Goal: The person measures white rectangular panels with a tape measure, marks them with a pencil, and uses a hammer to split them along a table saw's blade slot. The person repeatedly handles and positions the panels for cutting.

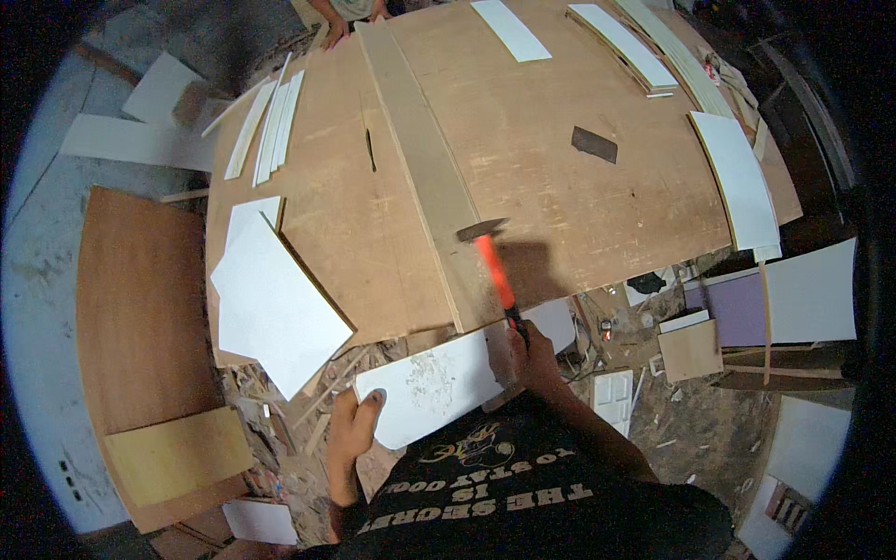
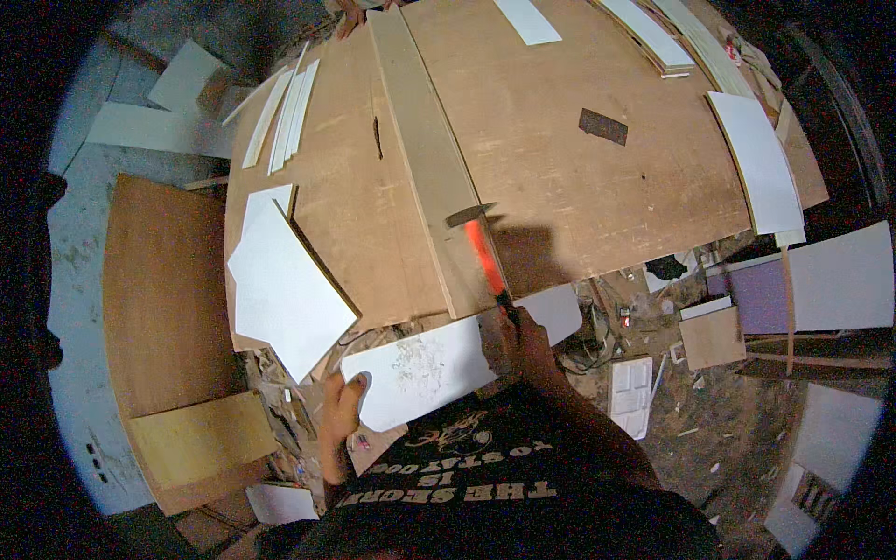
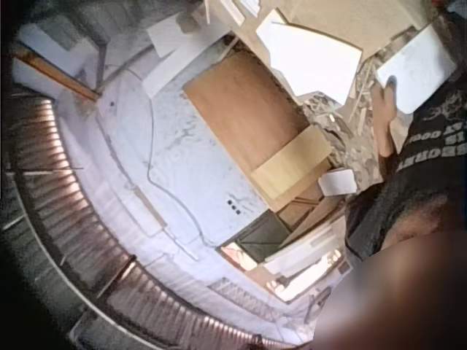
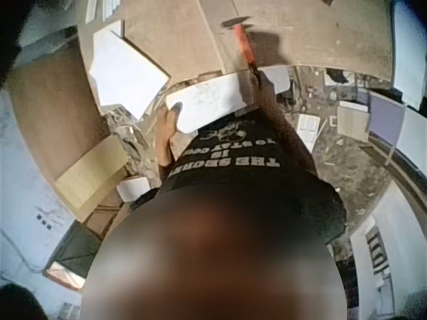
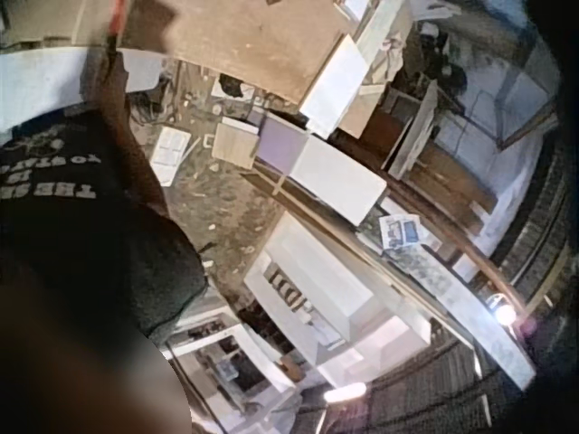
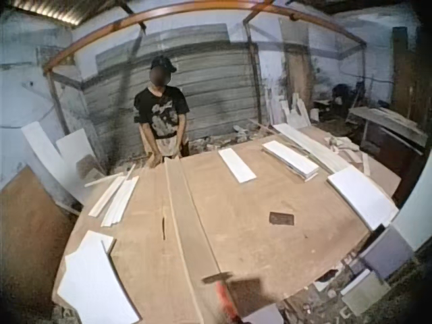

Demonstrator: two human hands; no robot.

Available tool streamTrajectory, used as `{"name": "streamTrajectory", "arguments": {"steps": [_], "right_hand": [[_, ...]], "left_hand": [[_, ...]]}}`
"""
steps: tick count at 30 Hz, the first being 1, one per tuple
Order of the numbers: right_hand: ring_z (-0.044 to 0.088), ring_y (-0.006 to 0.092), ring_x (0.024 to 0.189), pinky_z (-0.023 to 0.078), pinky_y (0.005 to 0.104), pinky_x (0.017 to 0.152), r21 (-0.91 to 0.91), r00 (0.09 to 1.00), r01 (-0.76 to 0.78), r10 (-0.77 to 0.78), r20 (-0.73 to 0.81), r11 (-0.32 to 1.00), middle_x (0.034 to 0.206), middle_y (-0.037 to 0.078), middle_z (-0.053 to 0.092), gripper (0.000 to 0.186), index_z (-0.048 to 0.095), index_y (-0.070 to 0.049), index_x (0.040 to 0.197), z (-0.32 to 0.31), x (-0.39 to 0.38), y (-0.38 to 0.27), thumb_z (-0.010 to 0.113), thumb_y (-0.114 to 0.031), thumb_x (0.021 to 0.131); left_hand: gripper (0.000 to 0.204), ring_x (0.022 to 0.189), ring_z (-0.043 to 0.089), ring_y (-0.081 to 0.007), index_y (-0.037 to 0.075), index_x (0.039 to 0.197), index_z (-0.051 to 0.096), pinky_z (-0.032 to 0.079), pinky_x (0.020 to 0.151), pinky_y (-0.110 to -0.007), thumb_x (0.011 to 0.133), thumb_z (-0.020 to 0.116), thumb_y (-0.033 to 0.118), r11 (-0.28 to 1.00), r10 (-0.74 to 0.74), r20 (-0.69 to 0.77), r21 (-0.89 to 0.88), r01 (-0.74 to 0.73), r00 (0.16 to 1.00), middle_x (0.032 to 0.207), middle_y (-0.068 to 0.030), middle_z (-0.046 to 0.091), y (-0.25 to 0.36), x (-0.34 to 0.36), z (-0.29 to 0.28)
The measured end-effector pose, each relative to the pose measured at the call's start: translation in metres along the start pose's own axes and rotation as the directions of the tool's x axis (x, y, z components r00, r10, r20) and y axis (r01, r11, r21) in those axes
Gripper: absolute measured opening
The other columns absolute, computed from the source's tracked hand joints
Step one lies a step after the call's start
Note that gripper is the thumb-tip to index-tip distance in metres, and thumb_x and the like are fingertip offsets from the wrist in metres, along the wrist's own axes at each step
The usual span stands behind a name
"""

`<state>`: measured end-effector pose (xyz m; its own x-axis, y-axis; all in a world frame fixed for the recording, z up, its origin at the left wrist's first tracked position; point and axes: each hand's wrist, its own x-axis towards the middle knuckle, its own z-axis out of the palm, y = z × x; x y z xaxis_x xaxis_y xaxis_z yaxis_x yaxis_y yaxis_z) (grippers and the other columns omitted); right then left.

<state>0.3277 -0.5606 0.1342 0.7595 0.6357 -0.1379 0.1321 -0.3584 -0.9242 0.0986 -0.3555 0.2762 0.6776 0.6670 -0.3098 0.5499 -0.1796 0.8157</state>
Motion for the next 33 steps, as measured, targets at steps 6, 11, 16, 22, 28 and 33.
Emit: {"name": "streamTrajectory", "arguments": {"steps": [6,11,16,22,28,33], "right_hand": [[0.066,0.0313,0.066,0.051,0.0448,0.062,0.032,0.995,-0.101,0.101,0.010,0.994,0.072,0.015,0.064,0.039,0.054,0.002,0.103,0.003,-0.004,-0.009,0.052,-0.037,0.105],[0.065,0.0423,0.073,0.050,0.0475,0.067,0.041,0.977,-0.141,0.146,-0.153,0.989,0.081,0.021,0.066,0.039,0.055,0.001,0.102,-0.001,0.004,-0.007,0.046,-0.036,0.107],[0.066,0.0495,0.077,0.051,0.0535,0.066,-0.276,0.992,-0.030,0.061,0.106,0.961,0.084,0.027,0.067,0.038,0.055,0.001,0.121,0.003,0.004,-0.008,0.051,-0.034,0.105],[0.066,0.0515,0.077,0.051,0.0536,0.065,0.034,0.972,-0.224,0.226,-0.063,0.974,0.081,0.027,0.067,0.037,0.055,0.001,0.111,0.013,0.005,-0.015,0.052,-0.035,0.105],[0.067,0.0503,0.081,0.052,0.0516,0.069,-0.138,0.973,-0.173,0.191,0.130,0.975,0.083,0.027,0.067,0.039,0.055,0.003,0.109,0.004,0.013,-0.008,0.052,-0.036,0.105],[0.070,0.0462,0.088,0.053,0.0508,0.075,-0.124,0.968,-0.182,0.200,0.150,0.975,0.090,0.026,0.069,0.040,0.057,0.002,0.112,0.007,0.016,0.002,0.051,-0.037,0.105]], "left_hand": [[0.034,0.061,0.050,-0.0148,-0.003,0.084,0.061,0.038,0.057,-0.035,0.096,0.051,0.028,0.996,0.036,-0.026,-0.076,-0.037,0.999,0.063,-0.0067,0.053,-0.001,0.000,0.000],[0.032,0.060,0.050,-0.0154,-0.003,0.086,0.063,0.039,0.056,-0.036,0.094,0.052,0.027,0.998,0.065,-0.026,-0.012,-0.065,0.998,0.063,-0.0082,0.054,0.005,0.001,-0.001],[0.033,0.059,0.048,-0.0153,-0.002,0.083,0.062,0.037,0.054,-0.036,0.094,0.052,0.028,0.970,0.211,0.001,0.126,-0.209,0.978,0.062,-0.0068,0.052,0.002,0.005,-0.002],[0.031,0.059,0.047,-0.0151,-0.003,0.085,0.063,0.036,0.055,-0.037,0.093,0.053,0.025,0.996,0.094,-0.060,0.002,-0.094,0.994,0.062,-0.0055,0.053,0.004,0.003,-0.003],[0.026,0.059,0.049,-0.0154,-0.003,0.086,0.064,0.038,0.056,-0.036,0.092,0.053,0.020,0.999,0.051,-0.027,-0.003,-0.051,0.998,0.063,-0.0062,0.055,0.006,0.002,-0.001],[0.028,0.057,0.045,-0.0164,-0.002,0.082,0.061,0.036,0.054,-0.037,0.094,0.052,0.022,0.980,0.153,-0.007,0.131,-0.151,0.988,0.060,-0.0087,0.047,-0.002,0.005,-0.006]]}}
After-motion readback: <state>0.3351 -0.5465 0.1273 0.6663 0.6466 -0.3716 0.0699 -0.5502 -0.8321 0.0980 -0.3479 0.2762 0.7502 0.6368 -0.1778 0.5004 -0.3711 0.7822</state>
